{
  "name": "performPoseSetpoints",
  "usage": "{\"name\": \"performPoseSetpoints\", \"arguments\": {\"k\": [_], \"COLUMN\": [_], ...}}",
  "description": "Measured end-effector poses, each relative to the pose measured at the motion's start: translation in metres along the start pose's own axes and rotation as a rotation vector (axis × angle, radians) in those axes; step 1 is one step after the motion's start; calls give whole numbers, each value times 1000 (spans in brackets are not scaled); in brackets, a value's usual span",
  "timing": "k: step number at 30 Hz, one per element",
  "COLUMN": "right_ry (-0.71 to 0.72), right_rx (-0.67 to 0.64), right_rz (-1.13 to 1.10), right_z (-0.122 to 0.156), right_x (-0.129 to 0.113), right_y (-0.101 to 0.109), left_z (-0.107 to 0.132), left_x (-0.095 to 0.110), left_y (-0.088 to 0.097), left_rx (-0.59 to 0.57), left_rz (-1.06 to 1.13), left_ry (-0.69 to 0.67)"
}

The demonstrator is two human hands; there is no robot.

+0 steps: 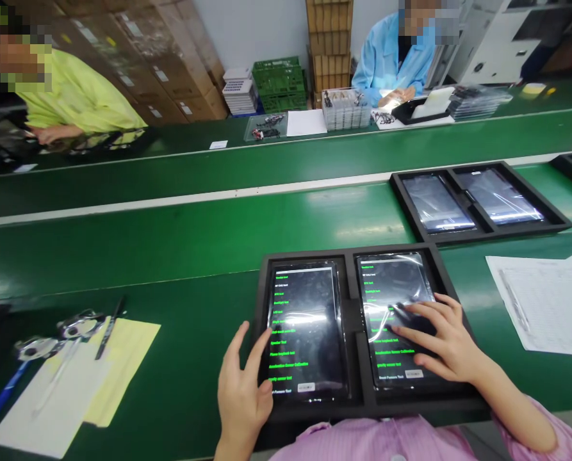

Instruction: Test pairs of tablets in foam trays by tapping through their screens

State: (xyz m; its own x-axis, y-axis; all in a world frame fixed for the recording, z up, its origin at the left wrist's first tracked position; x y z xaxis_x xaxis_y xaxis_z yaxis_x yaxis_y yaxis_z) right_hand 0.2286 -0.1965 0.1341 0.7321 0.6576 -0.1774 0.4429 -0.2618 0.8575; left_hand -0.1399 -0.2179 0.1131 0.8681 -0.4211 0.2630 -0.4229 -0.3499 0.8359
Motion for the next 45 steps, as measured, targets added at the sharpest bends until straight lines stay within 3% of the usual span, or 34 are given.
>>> {"name": "performPoseSetpoints", "arguments": {"k": [3,10,19,23,29,34,37,39,43,45], "right_ry": [-78,-103,-85,-116,-223,-269,-300,-313,-322,-320], "right_rx": [134,-52,-127,-142,-34,9,8,-64,-152,-116], "right_rz": [-19,58,107,137,78,74,79,46,68,160], "right_z": [3,-2,-3,-1,3,5,1,-9,-40,-51], "right_x": [6,4,3,4,12,17,31,47,78,84], "right_y": [6,-5,-11,-13,-8,4,9,4,-19,-28], "left_z": [-8,-16,-18,-18,-14,-18,-40,-67,-126,-144], "left_x": [5,13,13,12,8,7,1,-2,13,27], "left_y": [1,-10,-13,-10,-8,-7,0,-2,-41,-64], "left_rx": [-5,-168,-213,-162,-83,-162,-116,-136,-451,-502], "left_rz": [-66,5,-71,-102,-74,-92,-53,33,205,158], "left_ry": [-30,-203,-169,-155,-134,-145,-137,-170,-366,-485]}}
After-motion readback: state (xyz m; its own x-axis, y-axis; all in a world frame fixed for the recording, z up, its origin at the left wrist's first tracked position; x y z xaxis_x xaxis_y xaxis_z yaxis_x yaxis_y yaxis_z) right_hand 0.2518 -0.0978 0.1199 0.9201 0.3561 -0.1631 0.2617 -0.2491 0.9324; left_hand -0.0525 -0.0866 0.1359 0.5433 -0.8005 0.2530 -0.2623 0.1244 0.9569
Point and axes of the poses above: each hand's wrist, its own z-axis away from the middle knuckle, its own y-axis out of the back of the hand, x = y × z, the point moved 4 cm from there along -z, towards the middle knuckle, and after that the axes turned 5 degrees about -y, right-handed, at the moved point
